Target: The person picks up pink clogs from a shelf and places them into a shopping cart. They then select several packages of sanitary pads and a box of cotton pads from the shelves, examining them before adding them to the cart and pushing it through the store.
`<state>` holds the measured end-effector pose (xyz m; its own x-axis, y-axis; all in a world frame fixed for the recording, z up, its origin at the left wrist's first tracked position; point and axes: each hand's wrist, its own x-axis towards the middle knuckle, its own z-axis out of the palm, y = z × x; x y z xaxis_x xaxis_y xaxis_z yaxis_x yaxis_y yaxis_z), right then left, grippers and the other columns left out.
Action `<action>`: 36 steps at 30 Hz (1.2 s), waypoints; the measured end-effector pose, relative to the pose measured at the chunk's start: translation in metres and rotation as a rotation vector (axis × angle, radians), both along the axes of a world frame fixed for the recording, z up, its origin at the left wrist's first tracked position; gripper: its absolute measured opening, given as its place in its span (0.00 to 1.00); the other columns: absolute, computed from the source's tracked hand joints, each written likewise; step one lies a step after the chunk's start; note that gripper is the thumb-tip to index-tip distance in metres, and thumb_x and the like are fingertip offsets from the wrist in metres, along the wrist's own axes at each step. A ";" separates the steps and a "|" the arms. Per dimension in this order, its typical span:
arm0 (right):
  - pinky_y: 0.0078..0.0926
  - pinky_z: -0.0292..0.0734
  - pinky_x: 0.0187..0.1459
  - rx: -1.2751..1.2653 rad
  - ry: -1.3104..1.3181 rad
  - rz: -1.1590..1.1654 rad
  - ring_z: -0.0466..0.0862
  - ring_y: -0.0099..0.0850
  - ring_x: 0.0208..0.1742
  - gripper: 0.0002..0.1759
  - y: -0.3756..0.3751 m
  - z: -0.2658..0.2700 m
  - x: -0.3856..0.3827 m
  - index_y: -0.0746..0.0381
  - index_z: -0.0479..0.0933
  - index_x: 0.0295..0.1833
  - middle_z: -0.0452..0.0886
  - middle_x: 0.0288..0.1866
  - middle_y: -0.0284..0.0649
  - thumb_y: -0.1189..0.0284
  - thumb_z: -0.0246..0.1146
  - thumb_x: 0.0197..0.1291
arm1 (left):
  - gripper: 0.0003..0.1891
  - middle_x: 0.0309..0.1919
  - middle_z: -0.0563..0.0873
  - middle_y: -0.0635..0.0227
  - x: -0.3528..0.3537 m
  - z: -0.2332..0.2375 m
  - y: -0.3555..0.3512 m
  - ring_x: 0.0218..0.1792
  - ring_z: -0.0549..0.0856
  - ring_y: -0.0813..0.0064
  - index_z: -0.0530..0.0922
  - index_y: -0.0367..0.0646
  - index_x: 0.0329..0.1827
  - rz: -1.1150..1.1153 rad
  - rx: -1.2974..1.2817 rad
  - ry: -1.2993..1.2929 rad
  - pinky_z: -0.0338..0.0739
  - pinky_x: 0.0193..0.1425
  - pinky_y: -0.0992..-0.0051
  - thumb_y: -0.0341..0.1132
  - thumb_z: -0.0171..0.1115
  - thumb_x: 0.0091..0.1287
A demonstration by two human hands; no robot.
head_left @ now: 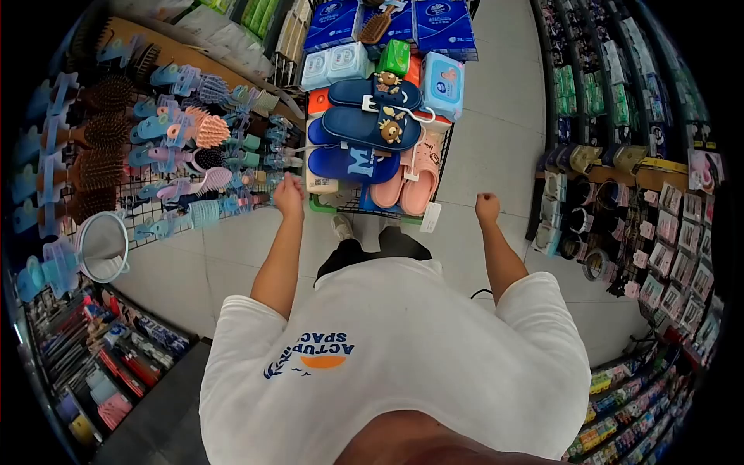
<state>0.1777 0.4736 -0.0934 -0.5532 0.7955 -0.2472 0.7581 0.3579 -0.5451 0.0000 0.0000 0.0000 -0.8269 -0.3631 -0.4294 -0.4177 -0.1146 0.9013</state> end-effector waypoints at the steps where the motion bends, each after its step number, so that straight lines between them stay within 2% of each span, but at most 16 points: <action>1: 0.33 0.76 0.35 -0.106 -0.101 0.031 0.82 0.36 0.29 0.15 0.014 -0.046 0.032 0.68 0.80 0.38 0.83 0.30 0.44 0.66 0.62 0.53 | 0.17 0.16 0.74 0.72 0.024 -0.012 -0.019 0.13 0.71 0.80 0.76 0.39 0.30 0.004 -0.051 -0.035 0.67 0.16 0.80 0.45 0.55 0.70; 3: 0.36 0.75 0.33 -0.539 -0.345 -0.109 0.81 0.33 0.28 0.15 0.009 -0.014 0.086 0.66 0.78 0.42 0.81 0.29 0.40 0.65 0.61 0.55 | 0.17 0.17 0.75 0.71 0.096 -0.053 -0.043 0.14 0.72 0.82 0.75 0.40 0.27 -0.047 -0.044 -0.199 0.66 0.15 0.81 0.44 0.56 0.69; 5: 0.37 0.74 0.33 -0.694 -0.460 -0.099 0.81 0.33 0.28 0.16 -0.013 -0.011 0.100 0.65 0.76 0.45 0.81 0.29 0.39 0.64 0.61 0.57 | 0.15 0.19 0.79 0.65 0.144 -0.063 -0.067 0.16 0.77 0.77 0.77 0.37 0.32 -0.118 -0.207 -0.370 0.72 0.20 0.76 0.43 0.61 0.63; 7: 0.38 0.75 0.34 -0.752 -0.449 -0.056 0.81 0.33 0.28 0.16 -0.032 -0.017 0.112 0.64 0.76 0.46 0.81 0.31 0.41 0.64 0.61 0.57 | 0.16 0.25 0.84 0.58 0.189 -0.103 -0.107 0.25 0.83 0.69 0.81 0.35 0.36 -0.386 -0.604 -0.594 0.78 0.32 0.70 0.42 0.65 0.56; 8: 0.38 0.75 0.35 -0.786 -0.483 -0.017 0.81 0.33 0.28 0.16 -0.041 -0.022 0.119 0.64 0.76 0.46 0.81 0.31 0.41 0.65 0.61 0.57 | 0.16 0.25 0.84 0.58 0.201 -0.101 -0.111 0.25 0.83 0.69 0.81 0.35 0.36 -0.364 -0.602 -0.601 0.78 0.32 0.70 0.42 0.65 0.56; 10: 0.37 0.75 0.34 -0.813 -0.555 0.049 0.81 0.33 0.28 0.15 -0.064 -0.024 0.124 0.64 0.76 0.44 0.81 0.30 0.40 0.65 0.61 0.57 | 0.18 0.30 0.86 0.56 0.214 -0.093 -0.116 0.35 0.85 0.63 0.83 0.36 0.38 -0.629 -0.725 -0.774 0.78 0.43 0.68 0.42 0.66 0.51; 13: 0.32 0.75 0.27 -0.803 -0.588 0.265 0.79 0.30 0.25 0.12 -0.098 -0.025 0.119 0.64 0.78 0.38 0.80 0.26 0.38 0.65 0.62 0.56 | 0.15 0.34 0.86 0.57 0.203 -0.083 -0.099 0.39 0.84 0.59 0.83 0.37 0.33 -0.578 -0.590 -0.592 0.77 0.45 0.68 0.42 0.65 0.51; 14: 0.29 0.73 0.24 -0.647 -0.467 0.688 0.78 0.30 0.23 0.12 -0.092 -0.084 0.139 0.65 0.79 0.32 0.79 0.22 0.38 0.65 0.63 0.54 | 0.14 0.34 0.86 0.57 0.195 -0.083 -0.092 0.39 0.84 0.59 0.84 0.39 0.34 -0.566 -0.544 -0.520 0.77 0.45 0.67 0.42 0.64 0.52; 15: 0.30 0.72 0.25 -0.492 -0.329 0.853 0.78 0.31 0.22 0.14 -0.102 -0.084 0.134 0.67 0.80 0.29 0.79 0.20 0.40 0.65 0.63 0.53 | 0.14 0.33 0.86 0.56 0.186 -0.084 -0.087 0.38 0.84 0.59 0.84 0.40 0.35 -0.543 -0.500 -0.448 0.77 0.45 0.67 0.41 0.63 0.53; 17: 0.33 0.73 0.28 -0.501 -0.362 0.653 0.79 0.34 0.22 0.17 -0.131 -0.053 0.107 0.70 0.81 0.29 0.80 0.21 0.46 0.63 0.63 0.53 | 0.13 0.33 0.86 0.56 0.167 -0.071 -0.071 0.38 0.84 0.60 0.84 0.43 0.35 -0.566 -0.502 -0.333 0.77 0.44 0.67 0.41 0.62 0.54; 21: 0.37 0.74 0.32 -0.412 -0.260 0.798 0.80 0.40 0.23 0.22 -0.169 -0.026 0.070 0.73 0.80 0.32 0.81 0.24 0.52 0.59 0.61 0.55 | 0.13 0.35 0.86 0.58 0.147 -0.057 -0.056 0.38 0.84 0.59 0.83 0.46 0.39 -0.605 -0.554 -0.192 0.78 0.44 0.65 0.41 0.61 0.54; 24: 0.34 0.73 0.28 -0.362 -0.171 0.934 0.79 0.36 0.22 0.21 -0.185 -0.036 0.059 0.71 0.80 0.30 0.81 0.24 0.48 0.60 0.61 0.55 | 0.13 0.34 0.86 0.59 0.156 -0.057 -0.075 0.38 0.84 0.58 0.83 0.46 0.39 -0.549 -0.529 -0.132 0.78 0.44 0.65 0.41 0.62 0.54; 25: 0.31 0.72 0.25 -0.443 -0.285 0.922 0.79 0.34 0.21 0.19 -0.191 -0.037 0.052 0.70 0.80 0.31 0.81 0.23 0.45 0.61 0.61 0.56 | 0.13 0.34 0.86 0.59 0.160 -0.054 -0.083 0.37 0.84 0.58 0.83 0.46 0.39 -0.544 -0.504 -0.091 0.77 0.43 0.65 0.42 0.62 0.54; 29: 0.25 0.69 0.20 -0.684 -0.515 0.765 0.78 0.27 0.20 0.14 -0.231 -0.031 0.035 0.66 0.79 0.34 0.80 0.24 0.39 0.64 0.59 0.59 | 0.11 0.32 0.86 0.59 0.207 -0.051 -0.153 0.36 0.84 0.59 0.83 0.46 0.34 -0.445 -0.492 -0.071 0.77 0.42 0.65 0.43 0.62 0.54; 34: 0.27 0.72 0.22 -0.522 -0.556 0.922 0.78 0.28 0.21 0.12 -0.316 -0.011 0.036 0.65 0.77 0.36 0.81 0.26 0.40 0.66 0.59 0.59 | 0.13 0.31 0.86 0.57 0.320 -0.075 -0.291 0.36 0.84 0.59 0.83 0.43 0.33 -0.282 -0.412 -0.261 0.77 0.42 0.66 0.43 0.63 0.54; 36: 0.29 0.74 0.25 -0.426 -0.594 0.948 0.79 0.29 0.23 0.12 -0.361 -0.014 0.033 0.65 0.78 0.37 0.81 0.27 0.40 0.66 0.59 0.58 | 0.14 0.31 0.86 0.56 0.382 -0.111 -0.354 0.35 0.84 0.59 0.83 0.40 0.34 -0.148 -0.393 -0.292 0.77 0.42 0.65 0.42 0.63 0.53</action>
